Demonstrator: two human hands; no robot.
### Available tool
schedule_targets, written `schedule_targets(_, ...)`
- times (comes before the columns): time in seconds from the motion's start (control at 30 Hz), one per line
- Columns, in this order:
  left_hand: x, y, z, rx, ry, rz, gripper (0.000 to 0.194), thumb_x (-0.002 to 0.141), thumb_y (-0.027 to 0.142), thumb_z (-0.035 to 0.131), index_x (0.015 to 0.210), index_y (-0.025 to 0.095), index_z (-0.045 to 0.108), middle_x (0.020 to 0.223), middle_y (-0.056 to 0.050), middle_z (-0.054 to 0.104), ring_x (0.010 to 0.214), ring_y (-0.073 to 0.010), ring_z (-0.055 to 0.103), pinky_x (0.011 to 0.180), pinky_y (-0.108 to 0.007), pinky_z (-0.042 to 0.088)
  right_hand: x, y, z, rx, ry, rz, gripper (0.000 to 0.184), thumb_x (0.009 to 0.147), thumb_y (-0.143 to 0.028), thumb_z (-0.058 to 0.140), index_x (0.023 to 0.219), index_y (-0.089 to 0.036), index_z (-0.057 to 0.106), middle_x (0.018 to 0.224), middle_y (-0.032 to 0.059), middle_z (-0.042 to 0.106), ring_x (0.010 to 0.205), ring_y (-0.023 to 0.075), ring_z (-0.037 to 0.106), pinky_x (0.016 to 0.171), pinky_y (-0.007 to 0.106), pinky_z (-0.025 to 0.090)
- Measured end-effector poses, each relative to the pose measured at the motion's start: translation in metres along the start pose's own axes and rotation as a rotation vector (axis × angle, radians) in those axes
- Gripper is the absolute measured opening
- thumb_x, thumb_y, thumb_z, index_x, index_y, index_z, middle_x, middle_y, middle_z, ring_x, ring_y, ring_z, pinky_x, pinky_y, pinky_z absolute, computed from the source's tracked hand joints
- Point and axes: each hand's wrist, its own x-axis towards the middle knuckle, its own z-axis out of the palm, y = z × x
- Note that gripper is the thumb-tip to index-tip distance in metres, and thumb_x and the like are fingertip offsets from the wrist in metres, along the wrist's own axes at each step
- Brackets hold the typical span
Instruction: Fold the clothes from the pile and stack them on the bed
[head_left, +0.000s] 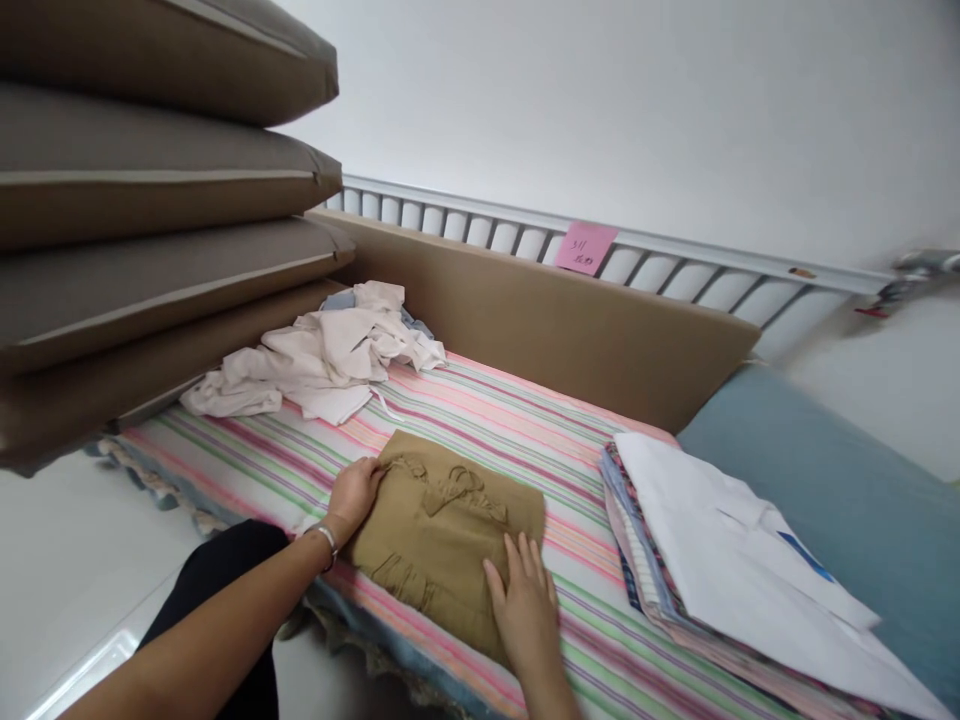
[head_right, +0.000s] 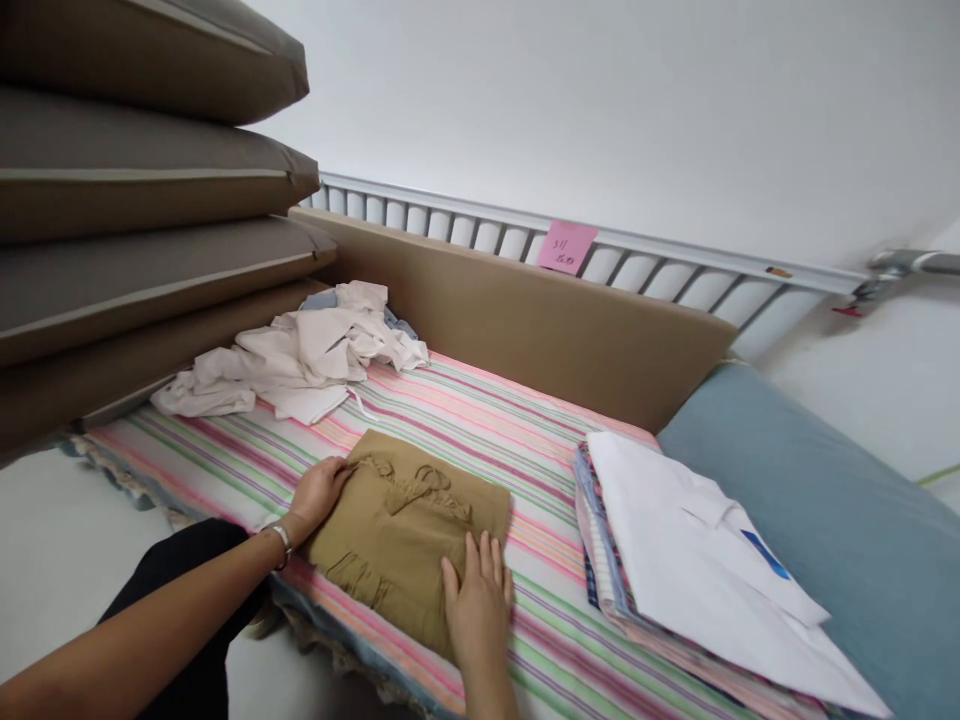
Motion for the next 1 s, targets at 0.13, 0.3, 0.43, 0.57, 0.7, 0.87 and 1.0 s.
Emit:
schedule_targets(0.13, -0.001, 0.002, -0.001, 0.0, 0.002, -0.019, 0.023, 0.09, 0.03, 0.043, 0.084, 0.019, 0.062, 0.084, -0.007, 0.066, 0.082, -0.0199, 0.059, 0.075, -0.028, 0.039, 0.025, -0.018, -0.023, 0.017, 0.105, -0.16, 0.038, 0.088, -0.032, 0.039, 0.119, -0.022, 0.06, 0.132, 0.0129, 0.053, 0.125, 0.028, 0.044, 0.105, 0.054, 0.029)
schedule_targets(0.3, -0.002, 0.002, -0.002, -0.017, 0.0, -0.034, 0.021, 0.09, 0.029, 0.044, 0.085, 0.018, 0.062, 0.086, -0.007, 0.066, 0.083, -0.0202, 0.058, 0.076, -0.028, 0.039, 0.061, -0.071, -0.029, 0.036, -0.058, -0.459, 0.041, 0.082, -0.009, 0.041, 0.11, -0.026, 0.064, 0.14, 0.009, 0.045, 0.133, 0.0236, 0.034, 0.109, 0.049, 0.022)
schedule_targets(0.43, -0.002, 0.002, -0.002, -0.036, -0.007, -0.054, 0.02, 0.089, 0.027, 0.045, 0.087, 0.018, 0.063, 0.087, -0.007, 0.066, 0.083, -0.02, 0.059, 0.077, -0.028, 0.04, 0.085, -0.082, -0.019, 0.16, -0.117, -0.316, 0.023, 0.08, -0.015, 0.047, 0.081, -0.022, 0.068, 0.12, 0.0068, 0.063, 0.125, 0.0255, 0.045, 0.108, 0.049, 0.024)
schedule_targets(0.57, -0.002, 0.001, -0.001, -0.058, -0.013, -0.075, 0.019, 0.089, 0.026, 0.045, 0.089, 0.019, 0.063, 0.089, -0.006, 0.067, 0.084, -0.0198, 0.059, 0.078, -0.028, 0.04, 0.104, -0.051, -0.023, 0.298, -0.066, -0.041, 0.021, 0.079, -0.028, 0.045, 0.075, -0.021, 0.065, 0.086, 0.0055, 0.07, 0.085, 0.0207, 0.063, 0.081, 0.034, 0.046)
schedule_targets(0.7, -0.002, 0.001, -0.001, -0.085, -0.023, -0.09, 0.017, 0.088, 0.026, 0.048, 0.089, 0.019, 0.063, 0.089, -0.007, 0.067, 0.085, -0.02, 0.059, 0.078, -0.029, 0.04, 0.105, -0.036, -0.032, 0.263, -0.012, 0.025, 0.028, 0.079, -0.034, 0.042, 0.084, -0.018, 0.065, 0.085, 0.0082, 0.07, 0.083, 0.0223, 0.062, 0.079, 0.036, 0.046)
schedule_targets(0.87, -0.002, 0.003, -0.003, -0.103, -0.035, -0.108, 0.015, 0.086, 0.026, 0.051, 0.09, 0.019, 0.064, 0.09, -0.006, 0.067, 0.085, -0.0203, 0.059, 0.078, -0.029, 0.039, 0.083, -0.074, -0.015, 0.223, -0.11, -0.264, 0.034, 0.075, -0.031, 0.057, 0.107, -0.021, 0.064, 0.134, 0.0107, 0.051, 0.129, 0.0263, 0.04, 0.105, 0.046, 0.032)
schedule_targets(1.0, -0.003, 0.005, -0.006, -0.097, -0.032, -0.118, 0.016, 0.086, 0.026, 0.051, 0.089, 0.018, 0.064, 0.089, -0.007, 0.068, 0.085, -0.0208, 0.059, 0.078, -0.03, 0.039, 0.082, -0.088, 0.002, 0.207, -0.133, -0.206, 0.017, 0.077, -0.025, 0.053, 0.083, -0.02, 0.067, 0.13, 0.0121, 0.056, 0.129, 0.0281, 0.04, 0.105, 0.048, 0.031)
